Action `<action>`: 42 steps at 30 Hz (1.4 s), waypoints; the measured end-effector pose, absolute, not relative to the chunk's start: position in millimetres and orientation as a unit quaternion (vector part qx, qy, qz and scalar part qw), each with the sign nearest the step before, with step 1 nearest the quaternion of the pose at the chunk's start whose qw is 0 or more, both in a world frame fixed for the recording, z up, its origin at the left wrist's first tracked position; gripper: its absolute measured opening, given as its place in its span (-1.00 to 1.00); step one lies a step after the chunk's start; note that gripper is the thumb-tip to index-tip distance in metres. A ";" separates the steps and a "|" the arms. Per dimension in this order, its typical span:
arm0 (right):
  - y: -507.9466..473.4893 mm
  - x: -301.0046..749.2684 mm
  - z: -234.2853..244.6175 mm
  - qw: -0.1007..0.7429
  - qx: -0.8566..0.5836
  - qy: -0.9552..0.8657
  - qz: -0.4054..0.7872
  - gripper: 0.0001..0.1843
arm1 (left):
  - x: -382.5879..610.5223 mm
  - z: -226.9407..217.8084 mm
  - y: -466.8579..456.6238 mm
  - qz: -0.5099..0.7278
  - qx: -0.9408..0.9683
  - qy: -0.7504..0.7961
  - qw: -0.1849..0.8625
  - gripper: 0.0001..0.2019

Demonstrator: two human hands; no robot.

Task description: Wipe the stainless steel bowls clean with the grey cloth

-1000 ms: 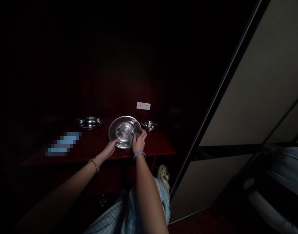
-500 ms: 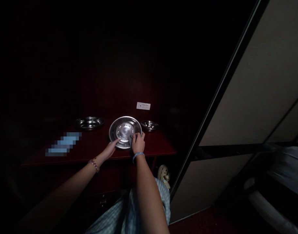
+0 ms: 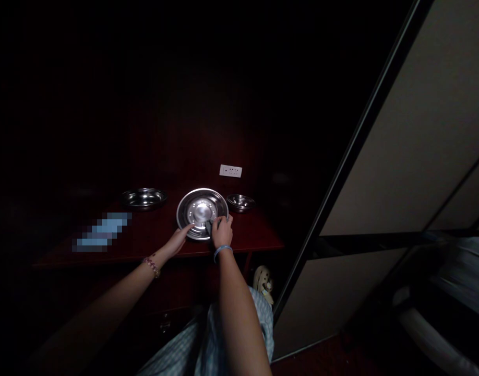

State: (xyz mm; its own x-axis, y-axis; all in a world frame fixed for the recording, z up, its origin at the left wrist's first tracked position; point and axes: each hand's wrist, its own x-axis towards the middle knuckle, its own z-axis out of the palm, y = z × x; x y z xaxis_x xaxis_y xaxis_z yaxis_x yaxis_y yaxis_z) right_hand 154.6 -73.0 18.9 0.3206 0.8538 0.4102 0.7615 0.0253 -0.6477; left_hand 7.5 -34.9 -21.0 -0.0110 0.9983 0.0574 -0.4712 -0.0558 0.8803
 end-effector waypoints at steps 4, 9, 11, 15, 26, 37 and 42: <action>-72.0 155.8 17.8 0.430 -0.690 -0.579 0.056 -0.77 | 8.4 -24.2 -33.3 0.631 0.383 0.339 0.583 -0.65; -70.7 157.1 16.3 0.436 -0.686 -0.579 0.053 -0.80 | 7.6 -27.4 -30.0 0.621 0.390 0.344 0.587 -0.66; -70.5 157.1 16.1 0.436 -0.687 -0.579 0.053 -0.79 | 7.4 -27.9 -29.3 0.618 0.391 0.341 0.590 -0.67; -70.8 156.6 16.9 0.423 -0.693 -0.581 0.058 -0.77 | 7.6 -28.2 -28.8 0.623 0.385 0.341 0.590 -0.64; -69.9 158.0 15.9 0.409 -0.694 -0.589 0.064 -0.75 | 8.1 -25.8 -32.3 0.632 0.395 0.331 0.579 -0.60; -68.7 159.7 14.4 0.426 -0.686 -0.586 0.068 -0.83 | 7.2 -30.4 -27.1 0.626 0.400 0.334 0.580 -0.52; -69.6 159.7 15.3 0.418 -0.691 -0.586 0.069 -0.81 | 7.2 -29.8 -28.3 0.628 0.405 0.329 0.578 -0.52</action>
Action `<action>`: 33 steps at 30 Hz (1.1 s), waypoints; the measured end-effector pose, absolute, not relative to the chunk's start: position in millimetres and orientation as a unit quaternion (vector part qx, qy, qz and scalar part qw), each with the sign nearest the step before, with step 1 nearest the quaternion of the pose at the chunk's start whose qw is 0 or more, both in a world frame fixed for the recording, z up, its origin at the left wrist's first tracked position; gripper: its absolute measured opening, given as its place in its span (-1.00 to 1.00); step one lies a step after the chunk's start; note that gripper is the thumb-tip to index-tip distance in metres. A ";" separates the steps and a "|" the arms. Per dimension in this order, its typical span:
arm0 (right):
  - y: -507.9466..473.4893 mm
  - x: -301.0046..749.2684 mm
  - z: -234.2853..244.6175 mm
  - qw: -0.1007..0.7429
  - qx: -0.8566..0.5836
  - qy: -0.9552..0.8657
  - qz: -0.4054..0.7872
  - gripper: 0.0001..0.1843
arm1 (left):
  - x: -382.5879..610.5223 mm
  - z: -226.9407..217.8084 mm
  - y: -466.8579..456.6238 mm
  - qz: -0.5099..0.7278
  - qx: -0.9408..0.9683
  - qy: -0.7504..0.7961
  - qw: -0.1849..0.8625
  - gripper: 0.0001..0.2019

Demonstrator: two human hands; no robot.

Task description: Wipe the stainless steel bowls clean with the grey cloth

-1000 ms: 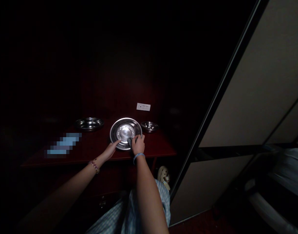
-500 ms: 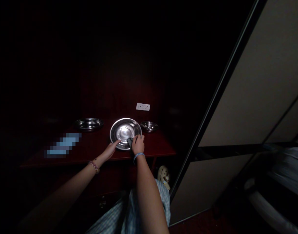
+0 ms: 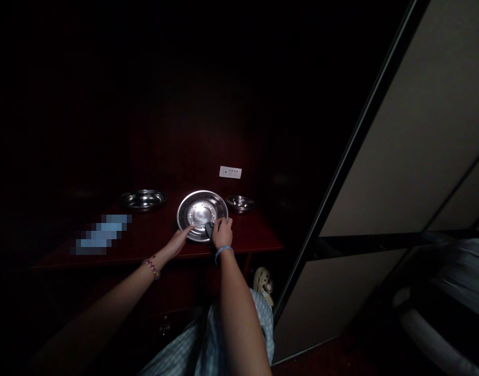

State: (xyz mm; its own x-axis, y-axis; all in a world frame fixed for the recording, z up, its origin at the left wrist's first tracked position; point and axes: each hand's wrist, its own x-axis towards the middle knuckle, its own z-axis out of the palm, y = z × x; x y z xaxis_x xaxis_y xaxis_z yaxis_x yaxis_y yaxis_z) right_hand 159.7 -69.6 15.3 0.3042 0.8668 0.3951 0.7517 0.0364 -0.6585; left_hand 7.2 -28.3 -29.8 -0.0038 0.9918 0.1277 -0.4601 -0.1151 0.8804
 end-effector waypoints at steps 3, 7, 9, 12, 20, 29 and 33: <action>-70.0 159.2 16.0 0.410 -0.695 -0.586 0.067 -0.79 | 6.7 -30.2 -27.5 0.625 0.407 0.332 0.578 -0.51; -69.9 158.9 16.5 0.398 -0.700 -0.588 0.066 -0.77 | 6.2 -31.2 -26.6 0.618 0.408 0.343 0.578 -0.48; -69.7 159.2 16.1 0.397 -0.698 -0.592 0.065 -0.76 | 6.2 -31.9 -26.5 0.616 0.412 0.340 0.579 -0.49; -69.4 160.1 15.1 0.396 -0.696 -0.595 0.065 -0.75 | 6.6 -33.0 -25.9 0.618 0.416 0.334 0.577 -0.49; -69.2 159.4 15.3 0.394 -0.700 -0.592 0.057 -0.73 | 7.6 -33.9 -24.2 0.626 0.413 0.333 0.571 -0.49; -72.3 158.5 18.9 0.402 -0.703 -0.583 0.062 -0.73 | 8.0 -34.1 -24.4 0.629 0.400 0.326 0.581 -0.53; -71.9 158.1 19.1 0.407 -0.702 -0.581 0.063 -0.75 | 7.8 -33.3 -24.5 0.626 0.401 0.329 0.583 -0.52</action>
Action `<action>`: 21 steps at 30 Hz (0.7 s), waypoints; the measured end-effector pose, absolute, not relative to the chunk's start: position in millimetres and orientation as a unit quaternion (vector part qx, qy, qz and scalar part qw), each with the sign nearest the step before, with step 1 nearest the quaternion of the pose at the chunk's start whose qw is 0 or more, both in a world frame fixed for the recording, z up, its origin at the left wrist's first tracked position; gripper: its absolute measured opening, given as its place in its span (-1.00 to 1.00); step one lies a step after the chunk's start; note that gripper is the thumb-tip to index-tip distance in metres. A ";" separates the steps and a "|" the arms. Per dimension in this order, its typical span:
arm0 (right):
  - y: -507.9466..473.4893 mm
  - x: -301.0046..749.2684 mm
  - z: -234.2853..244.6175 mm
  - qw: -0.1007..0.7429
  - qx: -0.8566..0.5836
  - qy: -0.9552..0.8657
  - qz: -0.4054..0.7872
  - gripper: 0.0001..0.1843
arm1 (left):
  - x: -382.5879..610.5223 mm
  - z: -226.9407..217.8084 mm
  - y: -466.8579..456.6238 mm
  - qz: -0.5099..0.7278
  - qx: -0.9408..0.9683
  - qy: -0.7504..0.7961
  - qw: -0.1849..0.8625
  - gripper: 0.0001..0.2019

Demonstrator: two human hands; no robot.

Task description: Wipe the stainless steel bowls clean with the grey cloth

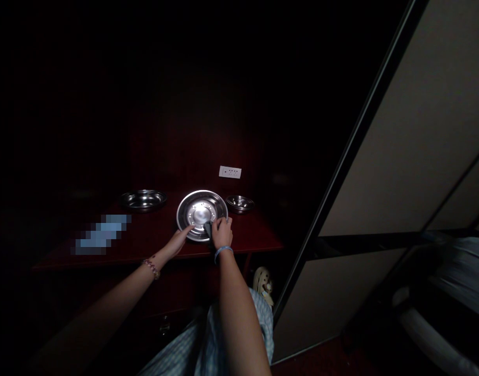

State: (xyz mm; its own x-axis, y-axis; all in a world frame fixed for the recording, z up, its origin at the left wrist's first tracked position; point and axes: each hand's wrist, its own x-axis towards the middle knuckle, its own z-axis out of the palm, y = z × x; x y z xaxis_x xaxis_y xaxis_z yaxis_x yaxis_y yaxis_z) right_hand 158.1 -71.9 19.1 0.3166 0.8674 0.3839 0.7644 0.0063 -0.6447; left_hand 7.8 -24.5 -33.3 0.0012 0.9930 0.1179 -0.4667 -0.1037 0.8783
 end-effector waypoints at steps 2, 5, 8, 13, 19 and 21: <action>-71.6 157.7 18.5 0.408 -0.701 -0.581 0.063 -0.75 | 7.7 -32.4 -25.0 0.624 0.401 0.333 0.583 -0.53; -71.2 157.3 17.4 0.408 -0.701 -0.582 0.061 -0.74 | 7.6 -30.6 -26.3 0.623 0.403 0.333 0.582 -0.53; -71.3 157.0 17.5 0.405 -0.701 -0.584 0.058 -0.74 | 7.6 -28.9 -27.7 0.621 0.403 0.334 0.584 -0.52; -72.0 157.2 19.5 0.407 -0.704 -0.578 0.061 -0.77 | 8.1 -28.7 -28.2 0.621 0.400 0.338 0.583 -0.56; -73.9 157.7 20.6 0.421 -0.699 -0.573 0.072 -0.77 | 8.8 -30.1 -27.8 0.626 0.405 0.327 0.581 -0.53; -74.7 157.0 20.9 0.421 -0.700 -0.573 0.068 -0.76 | 8.7 -29.8 -28.2 0.625 0.409 0.327 0.579 -0.54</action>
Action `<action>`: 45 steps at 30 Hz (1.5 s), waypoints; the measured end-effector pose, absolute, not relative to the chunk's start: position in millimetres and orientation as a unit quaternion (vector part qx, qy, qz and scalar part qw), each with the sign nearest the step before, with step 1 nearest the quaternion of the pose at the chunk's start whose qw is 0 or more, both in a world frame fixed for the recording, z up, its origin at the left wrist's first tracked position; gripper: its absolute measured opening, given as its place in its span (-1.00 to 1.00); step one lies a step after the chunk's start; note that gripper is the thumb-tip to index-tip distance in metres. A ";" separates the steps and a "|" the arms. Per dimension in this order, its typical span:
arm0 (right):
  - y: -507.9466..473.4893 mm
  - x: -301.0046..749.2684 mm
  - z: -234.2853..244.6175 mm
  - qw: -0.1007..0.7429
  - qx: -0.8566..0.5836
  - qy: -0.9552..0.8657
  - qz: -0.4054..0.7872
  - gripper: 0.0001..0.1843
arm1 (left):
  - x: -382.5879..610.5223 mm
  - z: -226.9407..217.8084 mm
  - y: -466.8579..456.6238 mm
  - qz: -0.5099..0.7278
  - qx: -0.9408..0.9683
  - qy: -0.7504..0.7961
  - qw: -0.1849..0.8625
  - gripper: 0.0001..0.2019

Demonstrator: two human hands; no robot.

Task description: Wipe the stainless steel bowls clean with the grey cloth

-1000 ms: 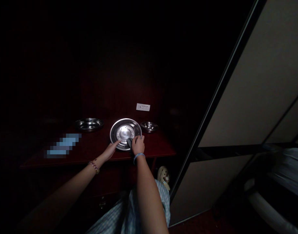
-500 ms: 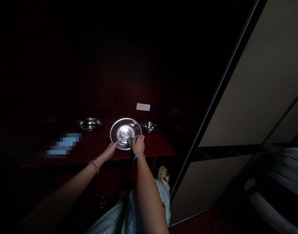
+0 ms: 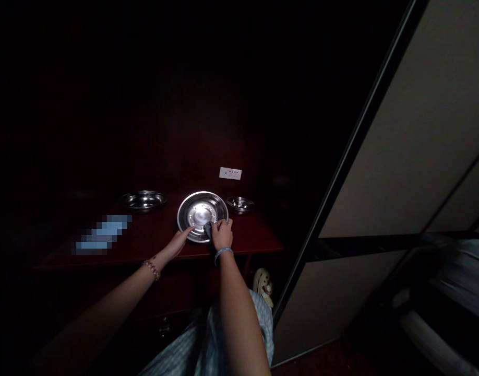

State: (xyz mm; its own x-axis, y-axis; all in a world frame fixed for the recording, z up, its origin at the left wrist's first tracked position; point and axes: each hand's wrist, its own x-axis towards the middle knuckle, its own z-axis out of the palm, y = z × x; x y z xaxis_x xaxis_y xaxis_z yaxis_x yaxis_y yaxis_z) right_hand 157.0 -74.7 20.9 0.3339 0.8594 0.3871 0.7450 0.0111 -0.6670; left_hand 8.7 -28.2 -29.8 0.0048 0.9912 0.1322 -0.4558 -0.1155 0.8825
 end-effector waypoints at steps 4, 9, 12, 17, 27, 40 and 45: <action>-75.1 155.8 20.9 0.405 -0.708 -0.575 0.063 -0.73 | 8.7 -28.5 -29.6 0.624 0.411 0.326 0.580 -0.53; -73.7 156.5 19.5 0.395 -0.706 -0.585 0.060 -0.72 | 8.5 -28.2 -30.4 0.621 0.414 0.329 0.579 -0.54; -73.6 156.7 19.4 0.391 -0.706 -0.588 0.056 -0.73 | 8.3 -28.3 -30.0 0.620 0.414 0.333 0.577 -0.52; -75.4 154.9 22.2 0.370 -0.716 -0.590 0.052 -0.70 | 7.9 -27.1 -31.0 0.621 0.416 0.333 0.575 -0.54; -79.0 152.4 27.1 0.346 -0.727 -0.590 0.052 -0.67 | 8.0 -29.4 -28.6 0.620 0.418 0.331 0.576 -0.55; -79.7 151.5 28.5 0.337 -0.735 -0.587 0.045 -0.71 | 8.5 -28.8 -28.7 0.625 0.407 0.330 0.578 -0.55; -78.8 152.2 27.5 0.337 -0.732 -0.590 0.046 -0.70 | 8.1 -30.0 -28.7 0.623 0.412 0.333 0.575 -0.54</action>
